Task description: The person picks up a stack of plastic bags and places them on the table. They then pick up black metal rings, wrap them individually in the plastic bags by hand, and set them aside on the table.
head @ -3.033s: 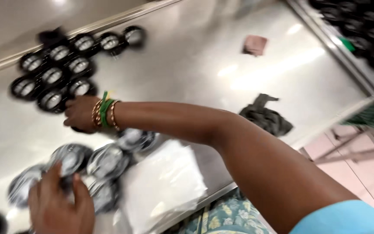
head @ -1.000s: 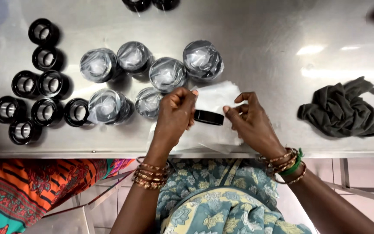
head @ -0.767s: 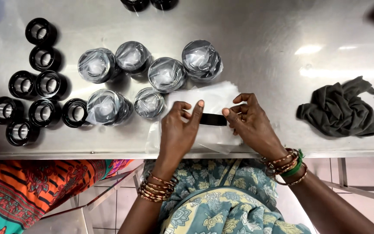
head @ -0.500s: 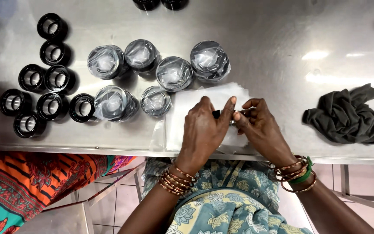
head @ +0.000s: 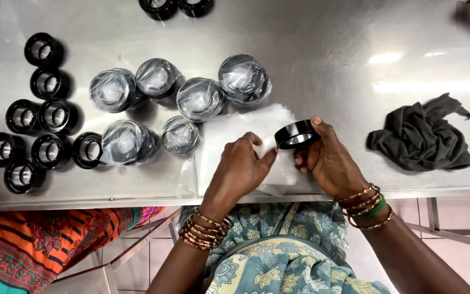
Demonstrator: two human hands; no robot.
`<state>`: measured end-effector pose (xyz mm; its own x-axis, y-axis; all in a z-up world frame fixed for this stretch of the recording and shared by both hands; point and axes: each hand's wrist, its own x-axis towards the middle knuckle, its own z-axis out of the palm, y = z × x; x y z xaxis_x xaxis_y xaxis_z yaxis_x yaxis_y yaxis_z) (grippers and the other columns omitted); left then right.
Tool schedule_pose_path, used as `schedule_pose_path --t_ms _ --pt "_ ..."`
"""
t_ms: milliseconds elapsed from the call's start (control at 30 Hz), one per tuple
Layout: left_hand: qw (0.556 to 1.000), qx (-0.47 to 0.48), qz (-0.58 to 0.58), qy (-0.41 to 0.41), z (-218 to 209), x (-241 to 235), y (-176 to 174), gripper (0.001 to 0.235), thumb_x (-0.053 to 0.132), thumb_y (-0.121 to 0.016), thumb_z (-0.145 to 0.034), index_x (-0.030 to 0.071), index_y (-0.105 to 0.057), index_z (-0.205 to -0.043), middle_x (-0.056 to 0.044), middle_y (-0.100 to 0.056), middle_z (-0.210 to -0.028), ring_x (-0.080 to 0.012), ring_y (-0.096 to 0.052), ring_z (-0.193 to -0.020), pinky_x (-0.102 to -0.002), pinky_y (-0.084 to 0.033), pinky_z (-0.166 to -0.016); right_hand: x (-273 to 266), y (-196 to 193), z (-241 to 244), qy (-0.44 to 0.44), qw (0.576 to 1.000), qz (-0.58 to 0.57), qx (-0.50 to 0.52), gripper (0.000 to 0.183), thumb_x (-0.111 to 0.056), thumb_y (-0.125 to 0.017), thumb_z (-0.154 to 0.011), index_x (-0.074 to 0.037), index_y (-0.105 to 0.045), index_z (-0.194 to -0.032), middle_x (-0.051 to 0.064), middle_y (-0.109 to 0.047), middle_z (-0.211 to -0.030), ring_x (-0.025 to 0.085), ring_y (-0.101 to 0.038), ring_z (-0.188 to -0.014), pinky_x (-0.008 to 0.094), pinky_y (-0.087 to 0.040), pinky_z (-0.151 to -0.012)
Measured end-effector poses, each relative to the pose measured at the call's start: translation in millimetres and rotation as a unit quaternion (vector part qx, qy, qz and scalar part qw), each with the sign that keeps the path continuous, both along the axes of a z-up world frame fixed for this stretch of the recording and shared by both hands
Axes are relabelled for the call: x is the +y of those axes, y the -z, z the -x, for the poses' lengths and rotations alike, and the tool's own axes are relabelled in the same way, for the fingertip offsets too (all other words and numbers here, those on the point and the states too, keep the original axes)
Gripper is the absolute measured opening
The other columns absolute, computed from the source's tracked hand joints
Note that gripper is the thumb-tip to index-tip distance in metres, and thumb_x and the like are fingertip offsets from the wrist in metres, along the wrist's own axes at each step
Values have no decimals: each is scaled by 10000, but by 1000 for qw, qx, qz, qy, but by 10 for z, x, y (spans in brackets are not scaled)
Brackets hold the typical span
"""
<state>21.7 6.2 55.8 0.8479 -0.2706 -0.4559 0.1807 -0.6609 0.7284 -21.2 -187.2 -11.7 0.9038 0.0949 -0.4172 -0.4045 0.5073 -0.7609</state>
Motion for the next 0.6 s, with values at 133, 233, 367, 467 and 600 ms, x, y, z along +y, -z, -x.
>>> schedule_pose_path --t_ms 133,233,367,467,600 --pt "995 87 -36 21 -46 -92 -114 346 266 -691 -914 -63 -707 -1021 -153 -675 -615 -159 -578 -462 -286 -397 -431 -42 64 -4 -3 1000 3 12 509 -567 -582 -980 -58 -566 -971 46 -558 -654 154 -572 -585 286 -487 -507" --pt "994 94 28 56 -26 -51 459 248 146 -582 -892 -42 -711 -991 -101 -712 -675 -136 -604 -472 -282 -456 -413 -23 32 -3 -5 999 20 28 506 -565 -597 -951 -61 -568 -982 38 -542 -639 148 -567 -572 282 -481 -493" --pt "992 113 49 25 -64 112 148 193 151 -567 -924 -7 -677 -925 -84 -656 -665 -119 -620 -498 -257 -500 -438 173 -240 -37 1 997 75 37 453 -538 -585 -921 -98 -543 -1017 13 -581 -702 128 -576 -569 267 -485 -474" --pt "999 -19 -10 25 74 91 -115 172 185 -526 -966 82 -633 -881 -42 -594 -628 -139 -473 -466 -302 -371 -404 354 -425 -26 -22 969 243 31 413 -473 -584 -903 -114 -502 -1090 34 -623 -713 127 -602 -531 245 -502 -433" --pt "964 -248 97 4 126 135 -446 188 125 -543 -996 69 -609 -830 -25 -567 -620 -90 -470 -493 -279 -377 -448 299 -569 -38 -35 891 446 -83 361 -389 -571 -963 -120 -529 -1201 84 -697 -767 134 -668 -565 221 -529 -440"
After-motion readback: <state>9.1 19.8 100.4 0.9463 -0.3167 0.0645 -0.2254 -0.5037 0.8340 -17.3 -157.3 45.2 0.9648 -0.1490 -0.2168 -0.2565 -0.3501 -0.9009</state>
